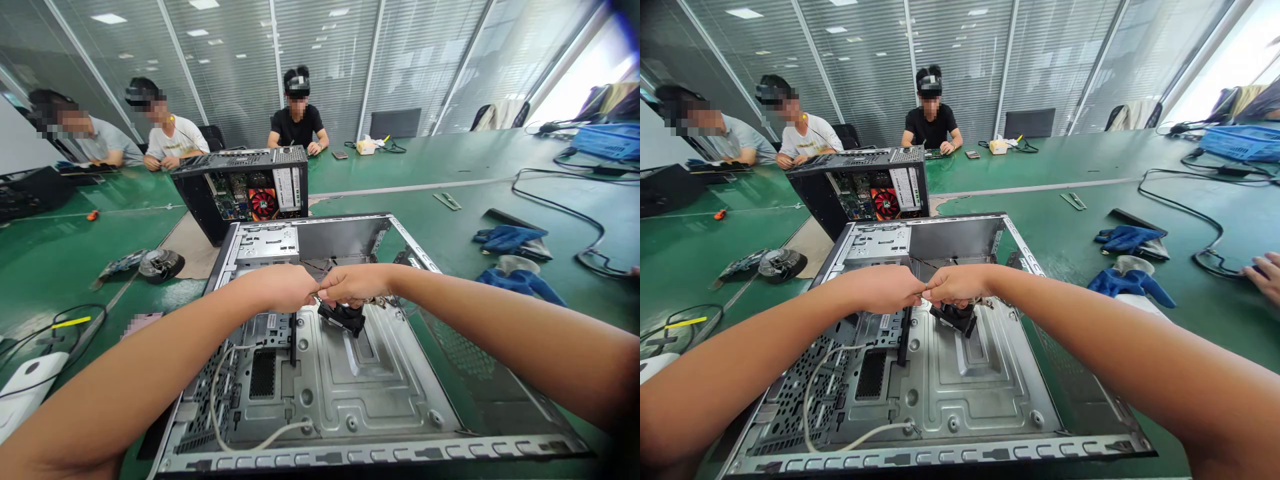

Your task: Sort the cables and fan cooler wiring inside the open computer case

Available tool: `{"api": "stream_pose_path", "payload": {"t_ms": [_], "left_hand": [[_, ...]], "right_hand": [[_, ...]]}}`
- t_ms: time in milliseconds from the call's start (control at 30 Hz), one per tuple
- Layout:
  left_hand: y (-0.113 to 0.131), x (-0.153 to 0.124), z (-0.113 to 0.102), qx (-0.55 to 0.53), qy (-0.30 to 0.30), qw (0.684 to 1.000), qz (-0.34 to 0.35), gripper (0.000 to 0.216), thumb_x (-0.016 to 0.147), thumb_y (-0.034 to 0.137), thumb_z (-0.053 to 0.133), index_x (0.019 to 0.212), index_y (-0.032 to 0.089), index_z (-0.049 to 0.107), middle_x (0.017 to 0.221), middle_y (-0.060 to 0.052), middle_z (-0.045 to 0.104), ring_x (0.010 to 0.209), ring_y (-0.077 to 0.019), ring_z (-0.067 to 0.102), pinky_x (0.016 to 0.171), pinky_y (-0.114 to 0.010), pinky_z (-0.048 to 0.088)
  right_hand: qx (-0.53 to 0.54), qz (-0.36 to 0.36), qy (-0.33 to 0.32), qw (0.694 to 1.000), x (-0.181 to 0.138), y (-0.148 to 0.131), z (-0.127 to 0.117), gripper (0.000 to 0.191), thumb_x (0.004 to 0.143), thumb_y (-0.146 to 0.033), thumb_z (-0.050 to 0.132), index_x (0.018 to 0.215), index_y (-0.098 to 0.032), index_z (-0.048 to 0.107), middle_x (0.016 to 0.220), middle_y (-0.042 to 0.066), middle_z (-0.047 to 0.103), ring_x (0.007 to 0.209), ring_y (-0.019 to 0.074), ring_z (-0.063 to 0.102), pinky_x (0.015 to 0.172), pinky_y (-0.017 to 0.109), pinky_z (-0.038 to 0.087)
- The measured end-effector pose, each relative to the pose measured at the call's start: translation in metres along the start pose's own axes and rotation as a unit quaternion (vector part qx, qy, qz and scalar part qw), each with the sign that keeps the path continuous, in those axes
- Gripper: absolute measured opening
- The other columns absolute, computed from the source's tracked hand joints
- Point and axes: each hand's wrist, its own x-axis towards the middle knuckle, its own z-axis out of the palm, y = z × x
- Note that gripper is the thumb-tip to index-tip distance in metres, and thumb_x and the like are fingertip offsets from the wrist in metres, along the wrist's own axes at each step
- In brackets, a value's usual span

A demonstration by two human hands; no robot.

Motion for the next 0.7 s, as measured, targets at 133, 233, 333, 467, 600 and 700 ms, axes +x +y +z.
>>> {"api": "stream_pose_path", "payload": {"t_ms": [133,233,333,467,600,700], "left_hand": [[-0.003,0.001,-0.001,-0.004,-0.017,1.0,0.019,0.039,0.092,0.036,0.036,0.104,0.017,0.068,0.091,-0.013,0.069,0.068,-0.0202,0.06,0.06,-0.03,0.042],[-0.008,0.004,-0.001,-0.043,-0.058,0.997,0.034,0.043,0.093,0.039,0.033,0.11,0.016,0.064,0.084,-0.011,0.07,0.062,-0.0181,0.059,0.059,-0.029,0.041],[-0.012,0.006,-0.001,-0.069,-0.083,0.994,0.031,0.044,0.094,0.04,0.031,0.115,0.015,0.061,0.078,-0.008,0.069,0.055,-0.0161,0.057,0.056,-0.028,0.039],[-0.012,0.006,0.001,-0.026,-0.023,0.998,0.06,0.041,0.093,0.038,0.034,0.11,0.016,0.064,0.091,-0.01,0.069,0.069,-0.0186,0.059,0.057,-0.028,0.037],[-0.01,0.005,0.001,-0.032,-0.026,0.997,0.061,0.041,0.093,0.039,0.035,0.111,0.016,0.065,0.092,-0.01,0.069,0.071,-0.0185,0.059,0.057,-0.028,0.038],[-0.01,0.003,0.0,-0.038,-0.028,0.997,0.068,0.039,0.092,0.037,0.038,0.113,0.018,0.065,0.093,-0.009,0.069,0.072,-0.0181,0.059,0.06,-0.027,0.039]], "right_hand": [[-0.071,0.006,0.025,0.997,0.001,-0.001,0.0,0.028,0.087,-0.04,0.051,0.074,-0.016,0.052,0.06,-0.006,0.036,0.052,0.0078,0.034,0.048,0.022,0.033],[-0.12,-0.006,0.025,0.992,0.001,-0.002,0.0,0.024,0.086,-0.037,0.053,0.074,-0.017,0.05,0.065,-0.004,0.039,0.057,0.0086,0.036,0.051,0.023,0.038],[-0.133,-0.009,0.025,0.991,0.001,-0.001,-0.001,0.025,0.086,-0.039,0.051,0.075,-0.016,0.052,0.067,-0.004,0.041,0.059,0.0091,0.038,0.052,0.023,0.039],[-0.101,-0.003,0.029,0.994,0.001,-0.001,-0.001,0.031,0.088,-0.044,0.05,0.076,-0.015,0.054,0.064,-0.004,0.04,0.054,0.0083,0.037,0.049,0.023,0.035],[-0.013,-0.003,0.008,1.0,0.0,0.0,0.0,0.034,0.089,-0.045,0.05,0.072,-0.015,0.051,0.056,-0.007,0.033,0.048,0.0071,0.03,0.046,0.023,0.028],[0.034,0.0,-0.017,0.999,0.0,0.002,0.001,0.035,0.088,-0.046,0.052,0.07,-0.016,0.05,0.051,-0.009,0.029,0.046,0.0065,0.026,0.046,0.022,0.025]]}}
